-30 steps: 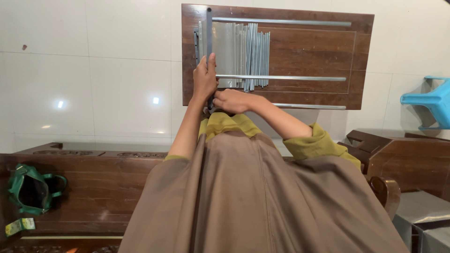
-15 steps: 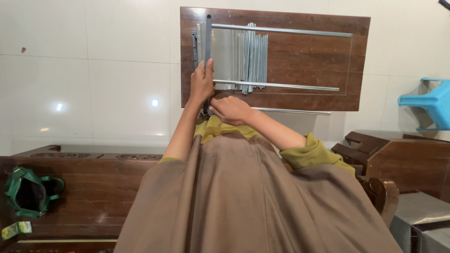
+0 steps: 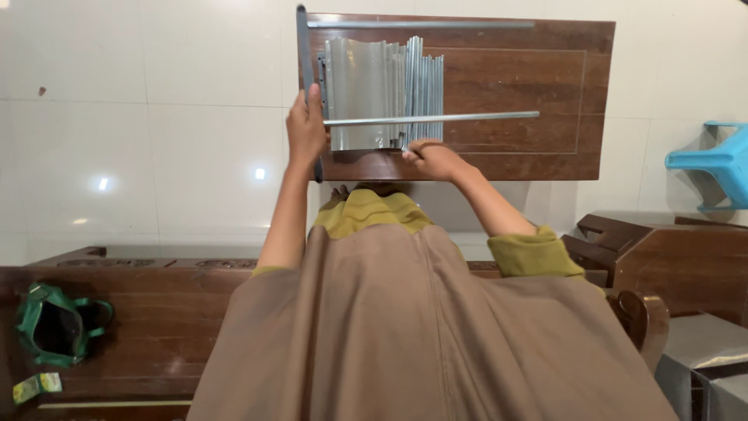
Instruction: The person assembles a metal frame by inserting rods into a bracket and attaching a mesh panel. They handle multiple rods and a bracket, aligning and inserting them by hand, then fit the mesh panel onto the assembled frame.
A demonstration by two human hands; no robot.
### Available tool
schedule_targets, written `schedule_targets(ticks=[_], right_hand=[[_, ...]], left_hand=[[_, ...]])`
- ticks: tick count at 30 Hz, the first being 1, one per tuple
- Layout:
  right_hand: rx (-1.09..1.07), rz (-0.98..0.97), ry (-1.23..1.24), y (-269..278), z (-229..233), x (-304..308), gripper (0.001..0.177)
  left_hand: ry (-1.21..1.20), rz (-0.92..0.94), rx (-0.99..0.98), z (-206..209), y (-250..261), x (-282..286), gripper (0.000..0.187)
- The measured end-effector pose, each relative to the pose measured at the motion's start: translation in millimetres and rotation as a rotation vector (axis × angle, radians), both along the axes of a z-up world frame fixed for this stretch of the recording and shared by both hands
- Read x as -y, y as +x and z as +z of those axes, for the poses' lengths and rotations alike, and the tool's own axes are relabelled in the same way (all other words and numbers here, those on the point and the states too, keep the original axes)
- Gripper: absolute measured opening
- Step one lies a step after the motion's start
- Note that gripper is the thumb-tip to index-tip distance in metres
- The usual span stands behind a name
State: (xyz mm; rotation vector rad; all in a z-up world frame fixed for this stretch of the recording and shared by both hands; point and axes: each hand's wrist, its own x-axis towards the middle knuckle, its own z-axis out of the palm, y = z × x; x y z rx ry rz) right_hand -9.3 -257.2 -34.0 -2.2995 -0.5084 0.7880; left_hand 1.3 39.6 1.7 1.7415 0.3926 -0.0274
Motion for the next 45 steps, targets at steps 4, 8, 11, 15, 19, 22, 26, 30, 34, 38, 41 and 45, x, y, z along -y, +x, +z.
schedule_targets(ticks=[4, 8, 11, 15, 19, 22, 26, 30, 34, 38, 41, 45], right_hand=[[0.644, -0.171, -0.089, 2, -3, 20, 0.009], [0.797, -0.518, 0.059, 1, -15, 51, 0.008], [0.483, -1.007, -0.005, -5, -53, 61, 0.018], [-0.536, -1.402, 0.772, -13, -121, 72, 0.008], [-0.604, -1.460, 0.753, -36, -198, 54, 0.020], [-0.576, -1.464, 0.747, -35, -254, 41, 0.028], [-0.490, -1.503, 0.808, -34, -313, 24, 0.032], [-0.346, -1.562, 0.592, -33, -351, 0, 0.032], [-0.309, -1.440, 0.395, -36, -365, -9, 0.034], [-0.313, -1.202, 0.242, -45, -354, -9, 0.035], [-0.254, -1.147, 0.414, -51, -329, -4, 0.025], [-0.156, -1.275, 0.669, -50, -276, 19, 0.017]], left_hand=[[-0.003, -0.036, -0.121, 16, -14, 24, 0.050], [-0.135, -0.008, -0.099, 17, -26, 38, 0.050], [-0.150, 0.007, -0.134, 11, -33, 42, 0.050], [-0.220, 0.035, -0.167, 1, -36, 52, 0.050], [-0.248, 0.055, -0.250, -10, -39, 63, 0.051], [-0.315, 0.050, -0.264, -22, -38, 68, 0.050], [-0.301, 0.049, -0.237, -38, -37, 70, 0.050], [-0.334, 0.047, -0.242, -54, -35, 71, 0.049], [-0.329, 0.051, -0.249, -65, -38, 71, 0.049], [-0.284, 0.058, -0.254, -63, -42, 71, 0.047], [-0.258, 0.056, -0.242, -54, -43, 70, 0.048], [-0.203, 0.054, -0.201, -38, -37, 66, 0.047]])
